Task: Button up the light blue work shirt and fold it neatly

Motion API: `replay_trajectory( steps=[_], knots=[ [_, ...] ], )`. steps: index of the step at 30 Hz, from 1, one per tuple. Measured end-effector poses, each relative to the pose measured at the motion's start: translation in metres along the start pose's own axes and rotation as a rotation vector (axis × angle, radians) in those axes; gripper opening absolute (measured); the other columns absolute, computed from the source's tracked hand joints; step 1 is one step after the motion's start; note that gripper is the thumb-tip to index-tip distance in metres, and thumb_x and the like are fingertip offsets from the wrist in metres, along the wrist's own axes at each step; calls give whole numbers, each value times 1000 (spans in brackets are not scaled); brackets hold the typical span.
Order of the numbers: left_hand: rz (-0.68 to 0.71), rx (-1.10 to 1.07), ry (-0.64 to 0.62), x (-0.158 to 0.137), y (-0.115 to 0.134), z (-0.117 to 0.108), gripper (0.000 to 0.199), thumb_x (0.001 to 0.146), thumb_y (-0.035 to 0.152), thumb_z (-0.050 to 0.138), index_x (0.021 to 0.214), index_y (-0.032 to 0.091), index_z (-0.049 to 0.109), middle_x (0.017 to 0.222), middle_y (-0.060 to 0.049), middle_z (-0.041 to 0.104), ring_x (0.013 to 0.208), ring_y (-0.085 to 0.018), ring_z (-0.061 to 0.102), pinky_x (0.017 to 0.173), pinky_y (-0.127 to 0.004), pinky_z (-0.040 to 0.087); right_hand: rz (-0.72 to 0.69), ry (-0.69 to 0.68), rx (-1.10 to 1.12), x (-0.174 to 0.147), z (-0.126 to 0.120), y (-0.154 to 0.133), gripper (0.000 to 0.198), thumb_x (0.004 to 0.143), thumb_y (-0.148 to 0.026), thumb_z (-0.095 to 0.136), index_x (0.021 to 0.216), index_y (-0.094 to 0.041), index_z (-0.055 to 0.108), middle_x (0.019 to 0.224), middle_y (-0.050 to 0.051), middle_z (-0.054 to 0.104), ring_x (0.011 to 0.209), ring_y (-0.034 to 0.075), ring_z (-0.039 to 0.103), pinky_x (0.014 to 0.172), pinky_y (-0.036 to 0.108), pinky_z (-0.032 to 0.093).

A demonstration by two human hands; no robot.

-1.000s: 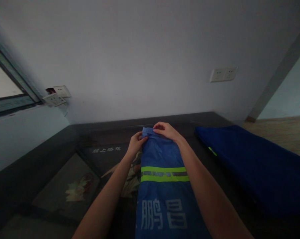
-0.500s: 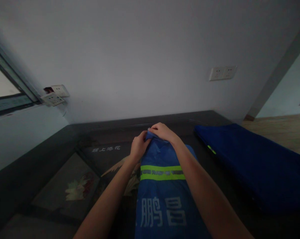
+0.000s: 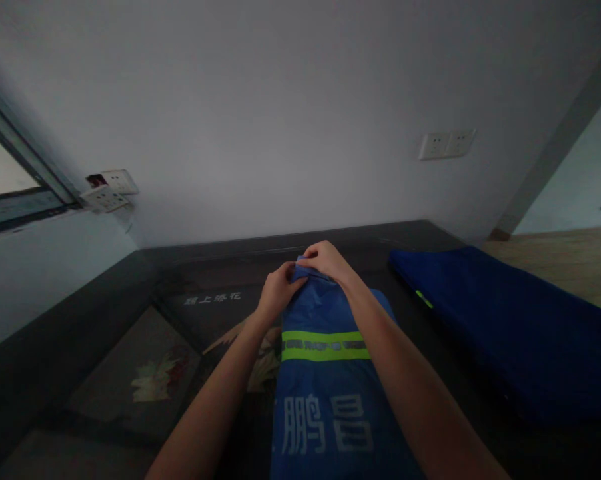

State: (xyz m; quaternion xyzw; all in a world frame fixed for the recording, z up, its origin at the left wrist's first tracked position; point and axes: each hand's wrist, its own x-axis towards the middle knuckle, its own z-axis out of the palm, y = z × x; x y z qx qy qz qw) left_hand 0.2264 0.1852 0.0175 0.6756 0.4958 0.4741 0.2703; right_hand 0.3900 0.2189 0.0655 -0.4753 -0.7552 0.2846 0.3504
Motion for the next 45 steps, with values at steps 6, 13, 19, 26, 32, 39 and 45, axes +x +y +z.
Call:
replay_trajectory(
  steps=[6, 13, 19, 26, 32, 39, 45],
  knots=[
    [-8, 29, -99, 6, 3, -11, 22, 63, 34, 75, 78, 18, 73, 75, -6, 72, 70, -22, 63, 63, -26, 45, 36, 39, 23, 0, 2, 1, 19, 63, -29, 75, 62, -14, 65, 61, 2, 64, 60, 14, 56, 56, 25, 38],
    [15, 149, -12, 3, 4, -8, 10, 71, 28, 67, 72, 19, 71, 66, -4, 68, 62, -18, 60, 58, -24, 39, -12, -11, 67, 0, 3, 4, 21, 69, -35, 72, 68, -14, 66, 66, 3, 65, 64, 14, 56, 57, 23, 37],
    [-3, 195, 98, 2, 3, -6, 14, 71, 32, 66, 68, 19, 69, 60, -1, 64, 57, -15, 56, 54, -23, 34, -14, -91, -10, 1, -1, 7, 19, 74, -32, 67, 68, -14, 69, 63, 2, 63, 62, 13, 54, 54, 23, 35],
    [-146, -129, 81, 7, -5, -7, 22, 62, 37, 72, 67, 16, 66, 61, -2, 65, 58, -14, 56, 53, -21, 37, -34, -14, -9, -2, -6, -4, 16, 68, -28, 73, 64, -13, 68, 58, 0, 60, 58, 11, 52, 54, 23, 34],
    [-148, -292, 36, 8, 4, -10, 30, 61, 41, 73, 67, 14, 64, 63, -1, 64, 59, -13, 57, 56, -22, 41, -31, 86, -43, -2, -3, -6, 18, 64, -28, 76, 62, -13, 67, 56, -1, 59, 56, 11, 52, 54, 23, 32],
    [-227, -358, -66, 9, 5, -15, 44, 62, 42, 75, 93, 13, 61, 71, -1, 65, 64, -13, 59, 59, -22, 44, -42, 112, -4, -2, -3, -5, 20, 63, -30, 77, 63, -13, 66, 57, -1, 59, 57, 11, 52, 55, 22, 34],
    [-189, -343, -234, 8, 4, -16, 52, 64, 41, 77, 105, 12, 63, 95, -9, 69, 84, -20, 64, 76, -29, 48, -125, -29, 58, -2, 3, -5, 17, 70, -28, 71, 70, -12, 70, 61, 0, 61, 60, 11, 52, 57, 22, 35]
  ],
)
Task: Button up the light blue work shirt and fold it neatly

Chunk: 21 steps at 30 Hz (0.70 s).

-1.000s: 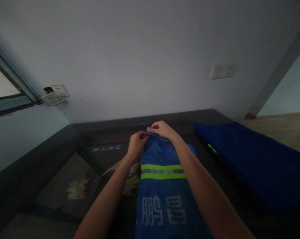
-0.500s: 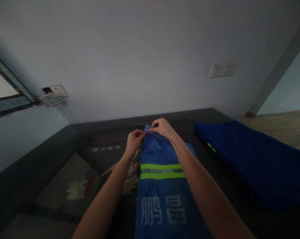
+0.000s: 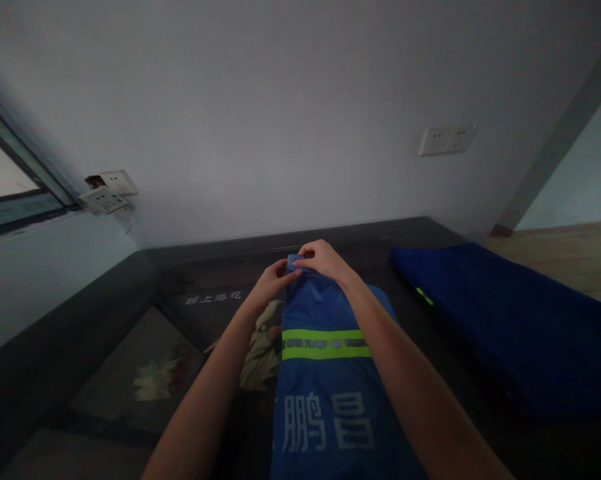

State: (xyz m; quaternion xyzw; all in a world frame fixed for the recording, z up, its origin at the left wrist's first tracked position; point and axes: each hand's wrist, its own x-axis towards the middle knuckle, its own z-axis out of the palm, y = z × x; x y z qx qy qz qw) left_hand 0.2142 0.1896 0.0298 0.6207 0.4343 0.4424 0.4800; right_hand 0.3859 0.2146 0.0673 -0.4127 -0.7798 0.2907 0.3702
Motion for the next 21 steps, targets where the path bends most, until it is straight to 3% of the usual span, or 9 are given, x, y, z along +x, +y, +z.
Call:
replay_trajectory(
  steps=[3, 5, 11, 17, 21],
  knots=[
    [17, 39, 53, 3, -5, 2, 47, 63, 45, 75, 94, 10, 67, 90, -9, 70, 83, -22, 64, 76, -32, 48, -31, -100, 46, 0, -3, 2, 30, 81, -38, 59, 71, -12, 71, 63, 1, 63, 62, 13, 55, 60, 24, 38],
    [20, 15, 75, 3, -7, 3, 45, 63, 44, 75, 93, 10, 67, 89, -8, 71, 82, -22, 64, 77, -32, 48, -19, -79, 110, 1, -8, 6, 35, 86, -41, 53, 77, -12, 71, 68, 3, 66, 67, 14, 58, 65, 25, 42],
    [36, -56, 112, 0, -3, 7, 35, 67, 39, 73, 91, 14, 69, 86, -5, 71, 80, -19, 63, 75, -29, 47, 122, 83, 260, -2, -26, 33, 31, 72, -42, 71, 84, -14, 61, 80, 6, 67, 73, 15, 60, 67, 26, 47],
    [37, -185, 137, 2, -8, 6, 34, 65, 35, 74, 91, 13, 68, 84, -4, 70, 78, -18, 62, 75, -28, 48, 213, -213, 262, -13, -27, 50, 42, 64, -47, 76, 86, -16, 60, 82, 3, 65, 72, 14, 58, 65, 26, 45],
    [21, -264, 141, 6, -13, 6, 33, 64, 34, 74, 90, 14, 67, 82, -4, 70, 76, -18, 62, 74, -28, 48, 221, -245, 281, -11, -23, 49, 40, 62, -44, 78, 83, -15, 61, 79, 3, 66, 72, 15, 58, 66, 27, 44]
  ],
)
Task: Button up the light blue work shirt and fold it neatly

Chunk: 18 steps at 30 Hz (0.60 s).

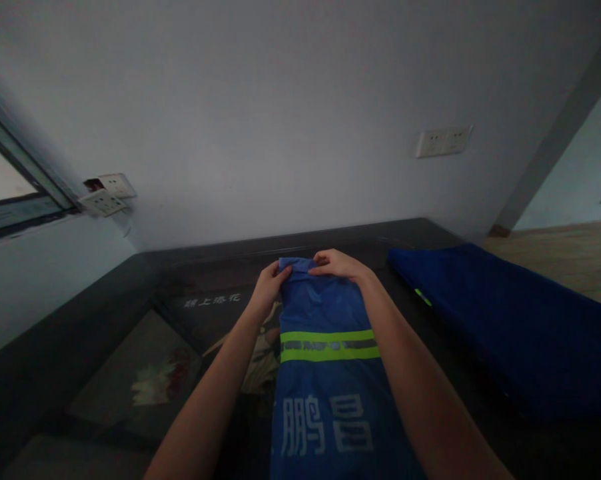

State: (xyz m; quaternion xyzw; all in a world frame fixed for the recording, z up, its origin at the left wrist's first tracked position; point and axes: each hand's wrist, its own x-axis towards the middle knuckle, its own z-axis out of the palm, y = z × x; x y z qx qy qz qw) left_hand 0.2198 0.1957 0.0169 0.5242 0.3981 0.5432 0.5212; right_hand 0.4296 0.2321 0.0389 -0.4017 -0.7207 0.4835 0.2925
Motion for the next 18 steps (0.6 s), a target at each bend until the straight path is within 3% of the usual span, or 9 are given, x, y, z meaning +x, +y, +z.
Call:
replay_trajectory(
  steps=[8, 13, 18],
  knots=[
    [-38, -68, -9, -2, 4, 1, 38, 63, 36, 76, 92, 13, 67, 81, -4, 70, 76, -18, 63, 75, -29, 48, -14, 51, 111, -1, 3, -3, 35, 62, -42, 78, 80, -15, 66, 71, -1, 64, 62, 11, 54, 60, 24, 41],
    [-26, -30, -5, 1, 3, -1, 41, 67, 38, 73, 98, 12, 65, 85, -6, 70, 80, -19, 64, 74, -28, 49, -79, 148, 145, 4, 10, -4, 33, 62, -39, 77, 79, -14, 66, 77, 2, 66, 71, 13, 59, 67, 26, 44],
    [22, 149, 109, 3, -2, -3, 47, 73, 45, 67, 109, 16, 57, 86, -4, 69, 77, -18, 64, 69, -27, 50, -107, 297, 150, 13, 17, -2, 36, 58, -32, 79, 85, -14, 63, 67, -1, 63, 62, 12, 57, 60, 24, 44]
  ],
)
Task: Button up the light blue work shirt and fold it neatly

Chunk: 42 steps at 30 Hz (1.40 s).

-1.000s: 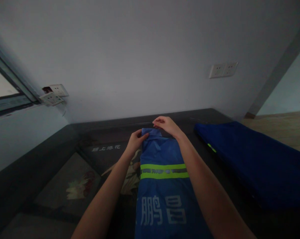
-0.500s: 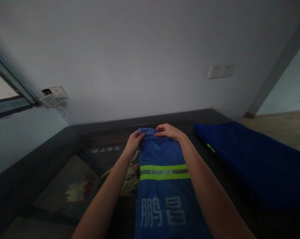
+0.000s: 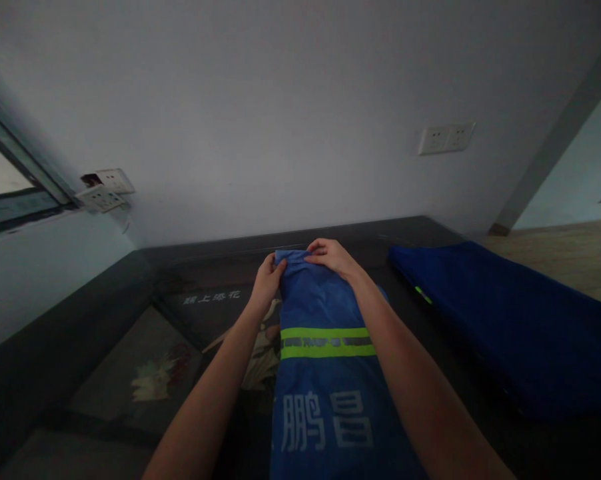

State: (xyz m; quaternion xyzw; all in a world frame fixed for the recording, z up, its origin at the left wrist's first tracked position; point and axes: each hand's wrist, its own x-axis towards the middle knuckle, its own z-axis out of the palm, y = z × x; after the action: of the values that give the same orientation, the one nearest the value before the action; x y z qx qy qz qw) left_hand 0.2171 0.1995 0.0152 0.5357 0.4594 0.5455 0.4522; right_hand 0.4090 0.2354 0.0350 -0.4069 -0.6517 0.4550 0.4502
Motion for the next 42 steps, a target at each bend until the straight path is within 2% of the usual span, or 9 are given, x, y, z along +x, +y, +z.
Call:
replay_trajectory(
  steps=[8, 15, 18, 20, 24, 27, 30, 35, 42],
  knots=[
    [-188, 251, -41, -1, -23, -8, 35, 70, 30, 72, 98, 14, 58, 73, -4, 67, 60, -14, 61, 53, -22, 46, -14, 208, -268, 6, 13, 19, 30, 66, -24, 72, 94, -15, 64, 65, -2, 62, 62, 12, 58, 60, 23, 44],
    [-251, 376, -19, 0, -44, -22, 61, 69, 11, 68, 126, 11, 46, 65, 2, 60, 51, -11, 56, 52, -22, 46, 51, 251, -465, 0, 37, 62, 24, 72, -14, 67, 95, -19, 63, 69, -1, 64, 68, 14, 61, 69, 27, 45],
    [-233, 459, -8, -2, -43, -22, 64, 71, 7, 63, 131, 12, 42, 78, -4, 65, 64, -15, 62, 62, -28, 50, 41, 241, -541, -2, 43, 73, 31, 76, -14, 64, 106, -20, 60, 76, 0, 65, 74, 16, 61, 73, 29, 45],
    [-191, 534, 8, -4, -38, -18, 59, 71, 6, 61, 128, 12, 48, 95, -12, 66, 86, -21, 64, 77, -35, 51, 18, 221, -590, -2, 44, 76, 33, 77, -13, 63, 109, -20, 59, 82, 2, 65, 80, 17, 60, 77, 30, 44],
    [-10, 760, 40, -18, -25, 3, 42, 77, 15, 57, 120, 19, 58, 137, -14, 47, 131, -32, 36, 106, -49, 30, -41, 183, -667, -1, 43, 77, 29, 77, -12, 64, 104, -19, 60, 89, 5, 63, 90, 19, 56, 84, 32, 41],
    [166, 1075, -53, -32, -25, 25, 42, 87, 25, 46, 128, 17, 54, 145, -12, 40, 136, -31, 28, 110, -50, 23, -74, 174, -691, 0, 42, 79, 21, 81, -13, 58, 101, -19, 62, 93, 6, 63, 93, 19, 55, 87, 32, 40],
    [207, 1253, -149, -42, -35, 39, 53, 90, 30, 39, 139, 10, 41, 150, -15, 32, 141, -29, 21, 114, -49, 16, -93, 206, -696, 1, 42, 81, 22, 87, -11, 46, 103, -17, 61, 99, 9, 63, 97, 19, 55, 89, 32, 39],
    [143, 1299, -235, -43, -51, 39, 58, 92, 33, 32, 145, 8, 31, 152, -14, 27, 142, -28, 19, 114, -50, 17, -147, 214, -710, 1, 44, 75, 30, 90, -10, 37, 103, -18, 63, 106, 9, 62, 102, 19, 54, 91, 32, 39],
    [109, 1303, -217, -41, -53, 38, 57, 93, 37, 32, 146, 18, 30, 153, -12, 27, 142, -28, 20, 113, -51, 17, -210, 24, -796, -6, 42, 71, 26, 89, -11, 44, 97, -20, 67, 105, 7, 64, 103, 19, 52, 91, 31, 38]
  ],
)
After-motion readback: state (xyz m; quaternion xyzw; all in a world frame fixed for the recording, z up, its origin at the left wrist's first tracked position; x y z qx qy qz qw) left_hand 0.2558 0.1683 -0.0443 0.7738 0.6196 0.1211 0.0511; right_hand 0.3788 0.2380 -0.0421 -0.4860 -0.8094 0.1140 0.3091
